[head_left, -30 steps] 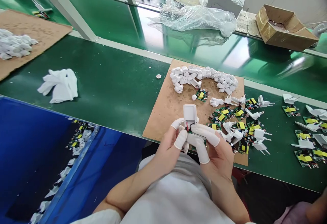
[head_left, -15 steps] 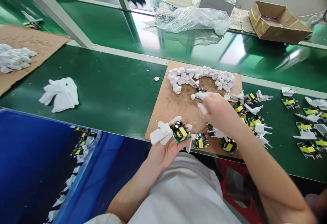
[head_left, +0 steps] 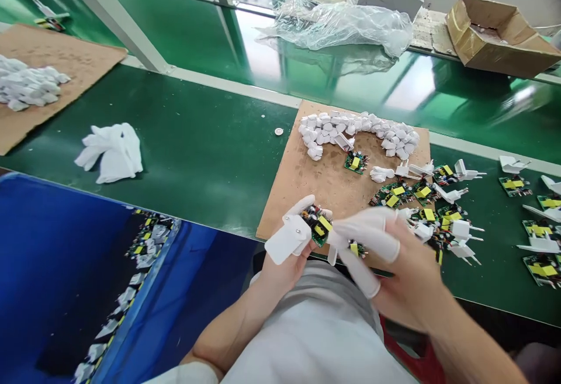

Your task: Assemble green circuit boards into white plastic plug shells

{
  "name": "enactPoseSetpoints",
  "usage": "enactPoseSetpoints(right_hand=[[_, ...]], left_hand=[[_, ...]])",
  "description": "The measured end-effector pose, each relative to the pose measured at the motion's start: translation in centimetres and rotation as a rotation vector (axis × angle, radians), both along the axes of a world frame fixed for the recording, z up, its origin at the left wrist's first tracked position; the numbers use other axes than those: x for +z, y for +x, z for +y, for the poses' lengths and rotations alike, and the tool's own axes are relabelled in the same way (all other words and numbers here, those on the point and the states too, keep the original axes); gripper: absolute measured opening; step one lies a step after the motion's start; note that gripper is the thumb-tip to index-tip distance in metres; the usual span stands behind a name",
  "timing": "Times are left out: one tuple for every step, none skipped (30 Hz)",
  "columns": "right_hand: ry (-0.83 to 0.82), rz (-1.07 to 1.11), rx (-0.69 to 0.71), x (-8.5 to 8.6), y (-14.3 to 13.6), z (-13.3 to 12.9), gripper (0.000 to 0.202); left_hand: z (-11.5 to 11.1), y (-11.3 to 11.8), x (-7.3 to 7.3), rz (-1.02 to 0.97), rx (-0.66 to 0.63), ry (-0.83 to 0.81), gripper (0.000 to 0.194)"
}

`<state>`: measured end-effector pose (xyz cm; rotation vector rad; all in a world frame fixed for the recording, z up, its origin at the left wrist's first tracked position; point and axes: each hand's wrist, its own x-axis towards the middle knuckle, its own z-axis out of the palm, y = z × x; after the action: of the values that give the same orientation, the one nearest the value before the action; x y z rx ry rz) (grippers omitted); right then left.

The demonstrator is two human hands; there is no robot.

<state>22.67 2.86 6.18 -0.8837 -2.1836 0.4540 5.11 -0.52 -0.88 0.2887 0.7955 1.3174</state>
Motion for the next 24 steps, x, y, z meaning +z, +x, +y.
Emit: enactPoseSetpoints(right_hand=[[0.032,0.037,-0.014,-0.3,-0.2,-1.2,0.051],[0.063,0.067,-0.046,-0.7,-0.5,-2.1,0.054],[0.087,0.093,-0.077,-1.2,-0.8,-2.6,0.054],[0.090,0.121,-0.102,-1.7,-1.0,-3.0,0.052],[0.080,0.154,-0.121,-2.1,-1.3,-3.1,0.048],[0.061,0.192,-0.134,-2.4,-1.5,-3.2,0.044],[0.037,0.237,-0.149,-2.7,-1.8,-3.2,0.041],[0.012,0.286,-0.162,-2.9,-2.0,-3.3,0.039],[-0.013,0.337,-0.180,-3.0,-2.1,-3.4,0.039],[-0.046,0.384,-0.209,-3.1,-2.4,-3.5,0.041],[-0.086,0.429,-0.241,-3.1,-2.6,-3.7,0.043],[-0.132,0.467,-0.263,-3.2,-2.8,-3.9,0.042],[-0.175,0.498,-0.278,-3.2,-3.0,-4.0,0.038],[-0.211,0.524,-0.287,-3.2,-3.2,-4.1,0.033],[-0.238,0.547,-0.289,-3.3,-3.4,-4.2,0.027],[-0.257,0.567,-0.283,-3.3,-3.6,-4.3,0.023],[-0.268,0.581,-0.277,-3.3,-3.6,-4.4,0.022],[-0.279,0.589,-0.275,-3.3,-3.7,-4.4,0.021],[-0.279,0.589,-0.273,-3.3,-3.7,-4.5,0.022],[-0.273,0.578,-0.268,-3.4,-3.6,-4.5,0.022],[-0.257,0.563,-0.264,-3.4,-3.4,-4.6,0.023],[-0.228,0.549,-0.257,-3.5,-3.2,-4.6,0.025],[-0.189,0.528,-0.242,-3.6,-2.9,-4.6,0.029],[-0.137,0.494,-0.221,-3.8,-2.6,-4.6,0.035]], left_hand=[[0.0,0.2,0.1,0.013,0.005,-0.002,0.064],[0.0,0.5,0.2,0.023,0.002,0.002,0.063],[0.0,0.7,0.4,0.030,-0.004,0.006,0.059],[-0.1,1.0,0.6,0.035,-0.006,0.005,0.055],[-0.1,1.2,0.8,0.038,0.005,0.003,0.050],[-0.2,1.4,0.9,0.040,0.023,0.002,0.046],[-0.3,1.6,1.1,0.042,0.039,-0.002,0.042],[-0.5,1.8,1.2,0.050,0.054,-0.007,0.040],[-0.5,1.9,1.2,0.064,0.063,-0.011,0.038],[-0.6,1.9,1.2,0.079,0.064,-0.011,0.038],[-0.7,2.0,1.1,0.097,0.059,-0.009,0.037],[-0.8,2.0,0.9,0.114,0.054,-0.007,0.037],[-0.8,2.0,0.7,0.129,0.051,-0.003,0.038],[-0.9,2.0,0.5,0.141,0.044,-0.005,0.038],[-1.0,2.0,0.3,0.155,0.039,-0.009,0.038],[-1.1,1.9,0.2,0.172,0.037,-0.011,0.039],[-1.3,1.9,0.2,0.195,0.035,-0.009,0.040],[-1.4,1.8,0.3,0.221,0.034,-0.007,0.040],[-1.6,1.7,0.5,0.245,0.032,-0.004,0.041],[-1.8,1.7,0.8,0.264,0.031,-0.002,0.041],[-1.9,1.6,1.1,0.272,0.025,-0.005,0.039],[-1.9,1.6,1.3,0.270,0.006,-0.016,0.038],[-2.0,1.6,1.4,0.258,-0.020,-0.026,0.039],[-1.9,1.7,1.4,0.240,-0.047,-0.033,0.042]])
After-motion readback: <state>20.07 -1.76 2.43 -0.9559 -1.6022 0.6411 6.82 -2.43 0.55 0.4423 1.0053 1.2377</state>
